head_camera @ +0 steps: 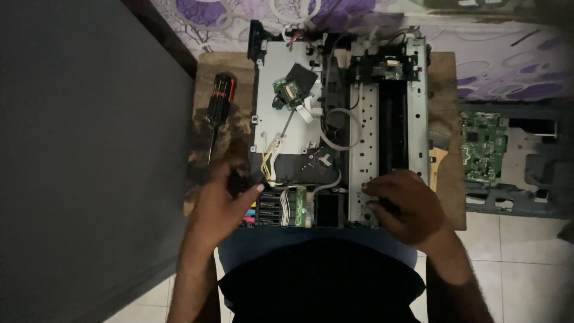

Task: Disassembling and cleaning the internal components of a printer using a screwdriver and a brush.

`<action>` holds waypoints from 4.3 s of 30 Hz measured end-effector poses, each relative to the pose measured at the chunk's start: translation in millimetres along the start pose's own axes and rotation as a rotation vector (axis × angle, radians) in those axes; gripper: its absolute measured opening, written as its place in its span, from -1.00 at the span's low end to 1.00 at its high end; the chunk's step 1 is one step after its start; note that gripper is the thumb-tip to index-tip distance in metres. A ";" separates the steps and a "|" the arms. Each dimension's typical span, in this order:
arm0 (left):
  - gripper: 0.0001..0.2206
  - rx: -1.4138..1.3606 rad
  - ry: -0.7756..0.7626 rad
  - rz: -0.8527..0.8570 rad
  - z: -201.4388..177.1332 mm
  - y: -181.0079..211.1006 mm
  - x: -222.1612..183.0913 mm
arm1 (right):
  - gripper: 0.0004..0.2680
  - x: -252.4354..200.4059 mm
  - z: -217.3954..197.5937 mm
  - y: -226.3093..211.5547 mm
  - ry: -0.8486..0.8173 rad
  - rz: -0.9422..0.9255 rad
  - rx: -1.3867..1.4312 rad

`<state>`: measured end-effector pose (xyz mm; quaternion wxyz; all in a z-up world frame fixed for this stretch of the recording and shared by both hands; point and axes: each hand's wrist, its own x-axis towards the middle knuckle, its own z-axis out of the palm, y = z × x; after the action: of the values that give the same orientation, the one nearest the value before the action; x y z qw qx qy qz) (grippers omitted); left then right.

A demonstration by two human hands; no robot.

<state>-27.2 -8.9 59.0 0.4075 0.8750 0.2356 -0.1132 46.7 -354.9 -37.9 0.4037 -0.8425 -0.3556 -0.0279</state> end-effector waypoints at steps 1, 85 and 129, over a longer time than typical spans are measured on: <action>-0.35 -0.021 -0.006 -0.014 0.2 1.1 0.2 | -0.85 -3.6 1.4 5.3 0.006 -0.025 -0.021; -0.76 -0.546 0.382 0.505 104.2 -135.8 109.9 | -0.67 1.7 -33.1 52.3 0.213 0.693 -0.200; -0.89 -0.459 0.377 0.524 84.1 -117.4 103.8 | -0.74 -12.4 -73.8 27.4 0.206 -0.020 0.859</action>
<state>2.7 25.2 -113.0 0.5571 0.7971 0.0943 0.2131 72.2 -425.3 -10.5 0.7503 -0.5876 -0.3010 0.0344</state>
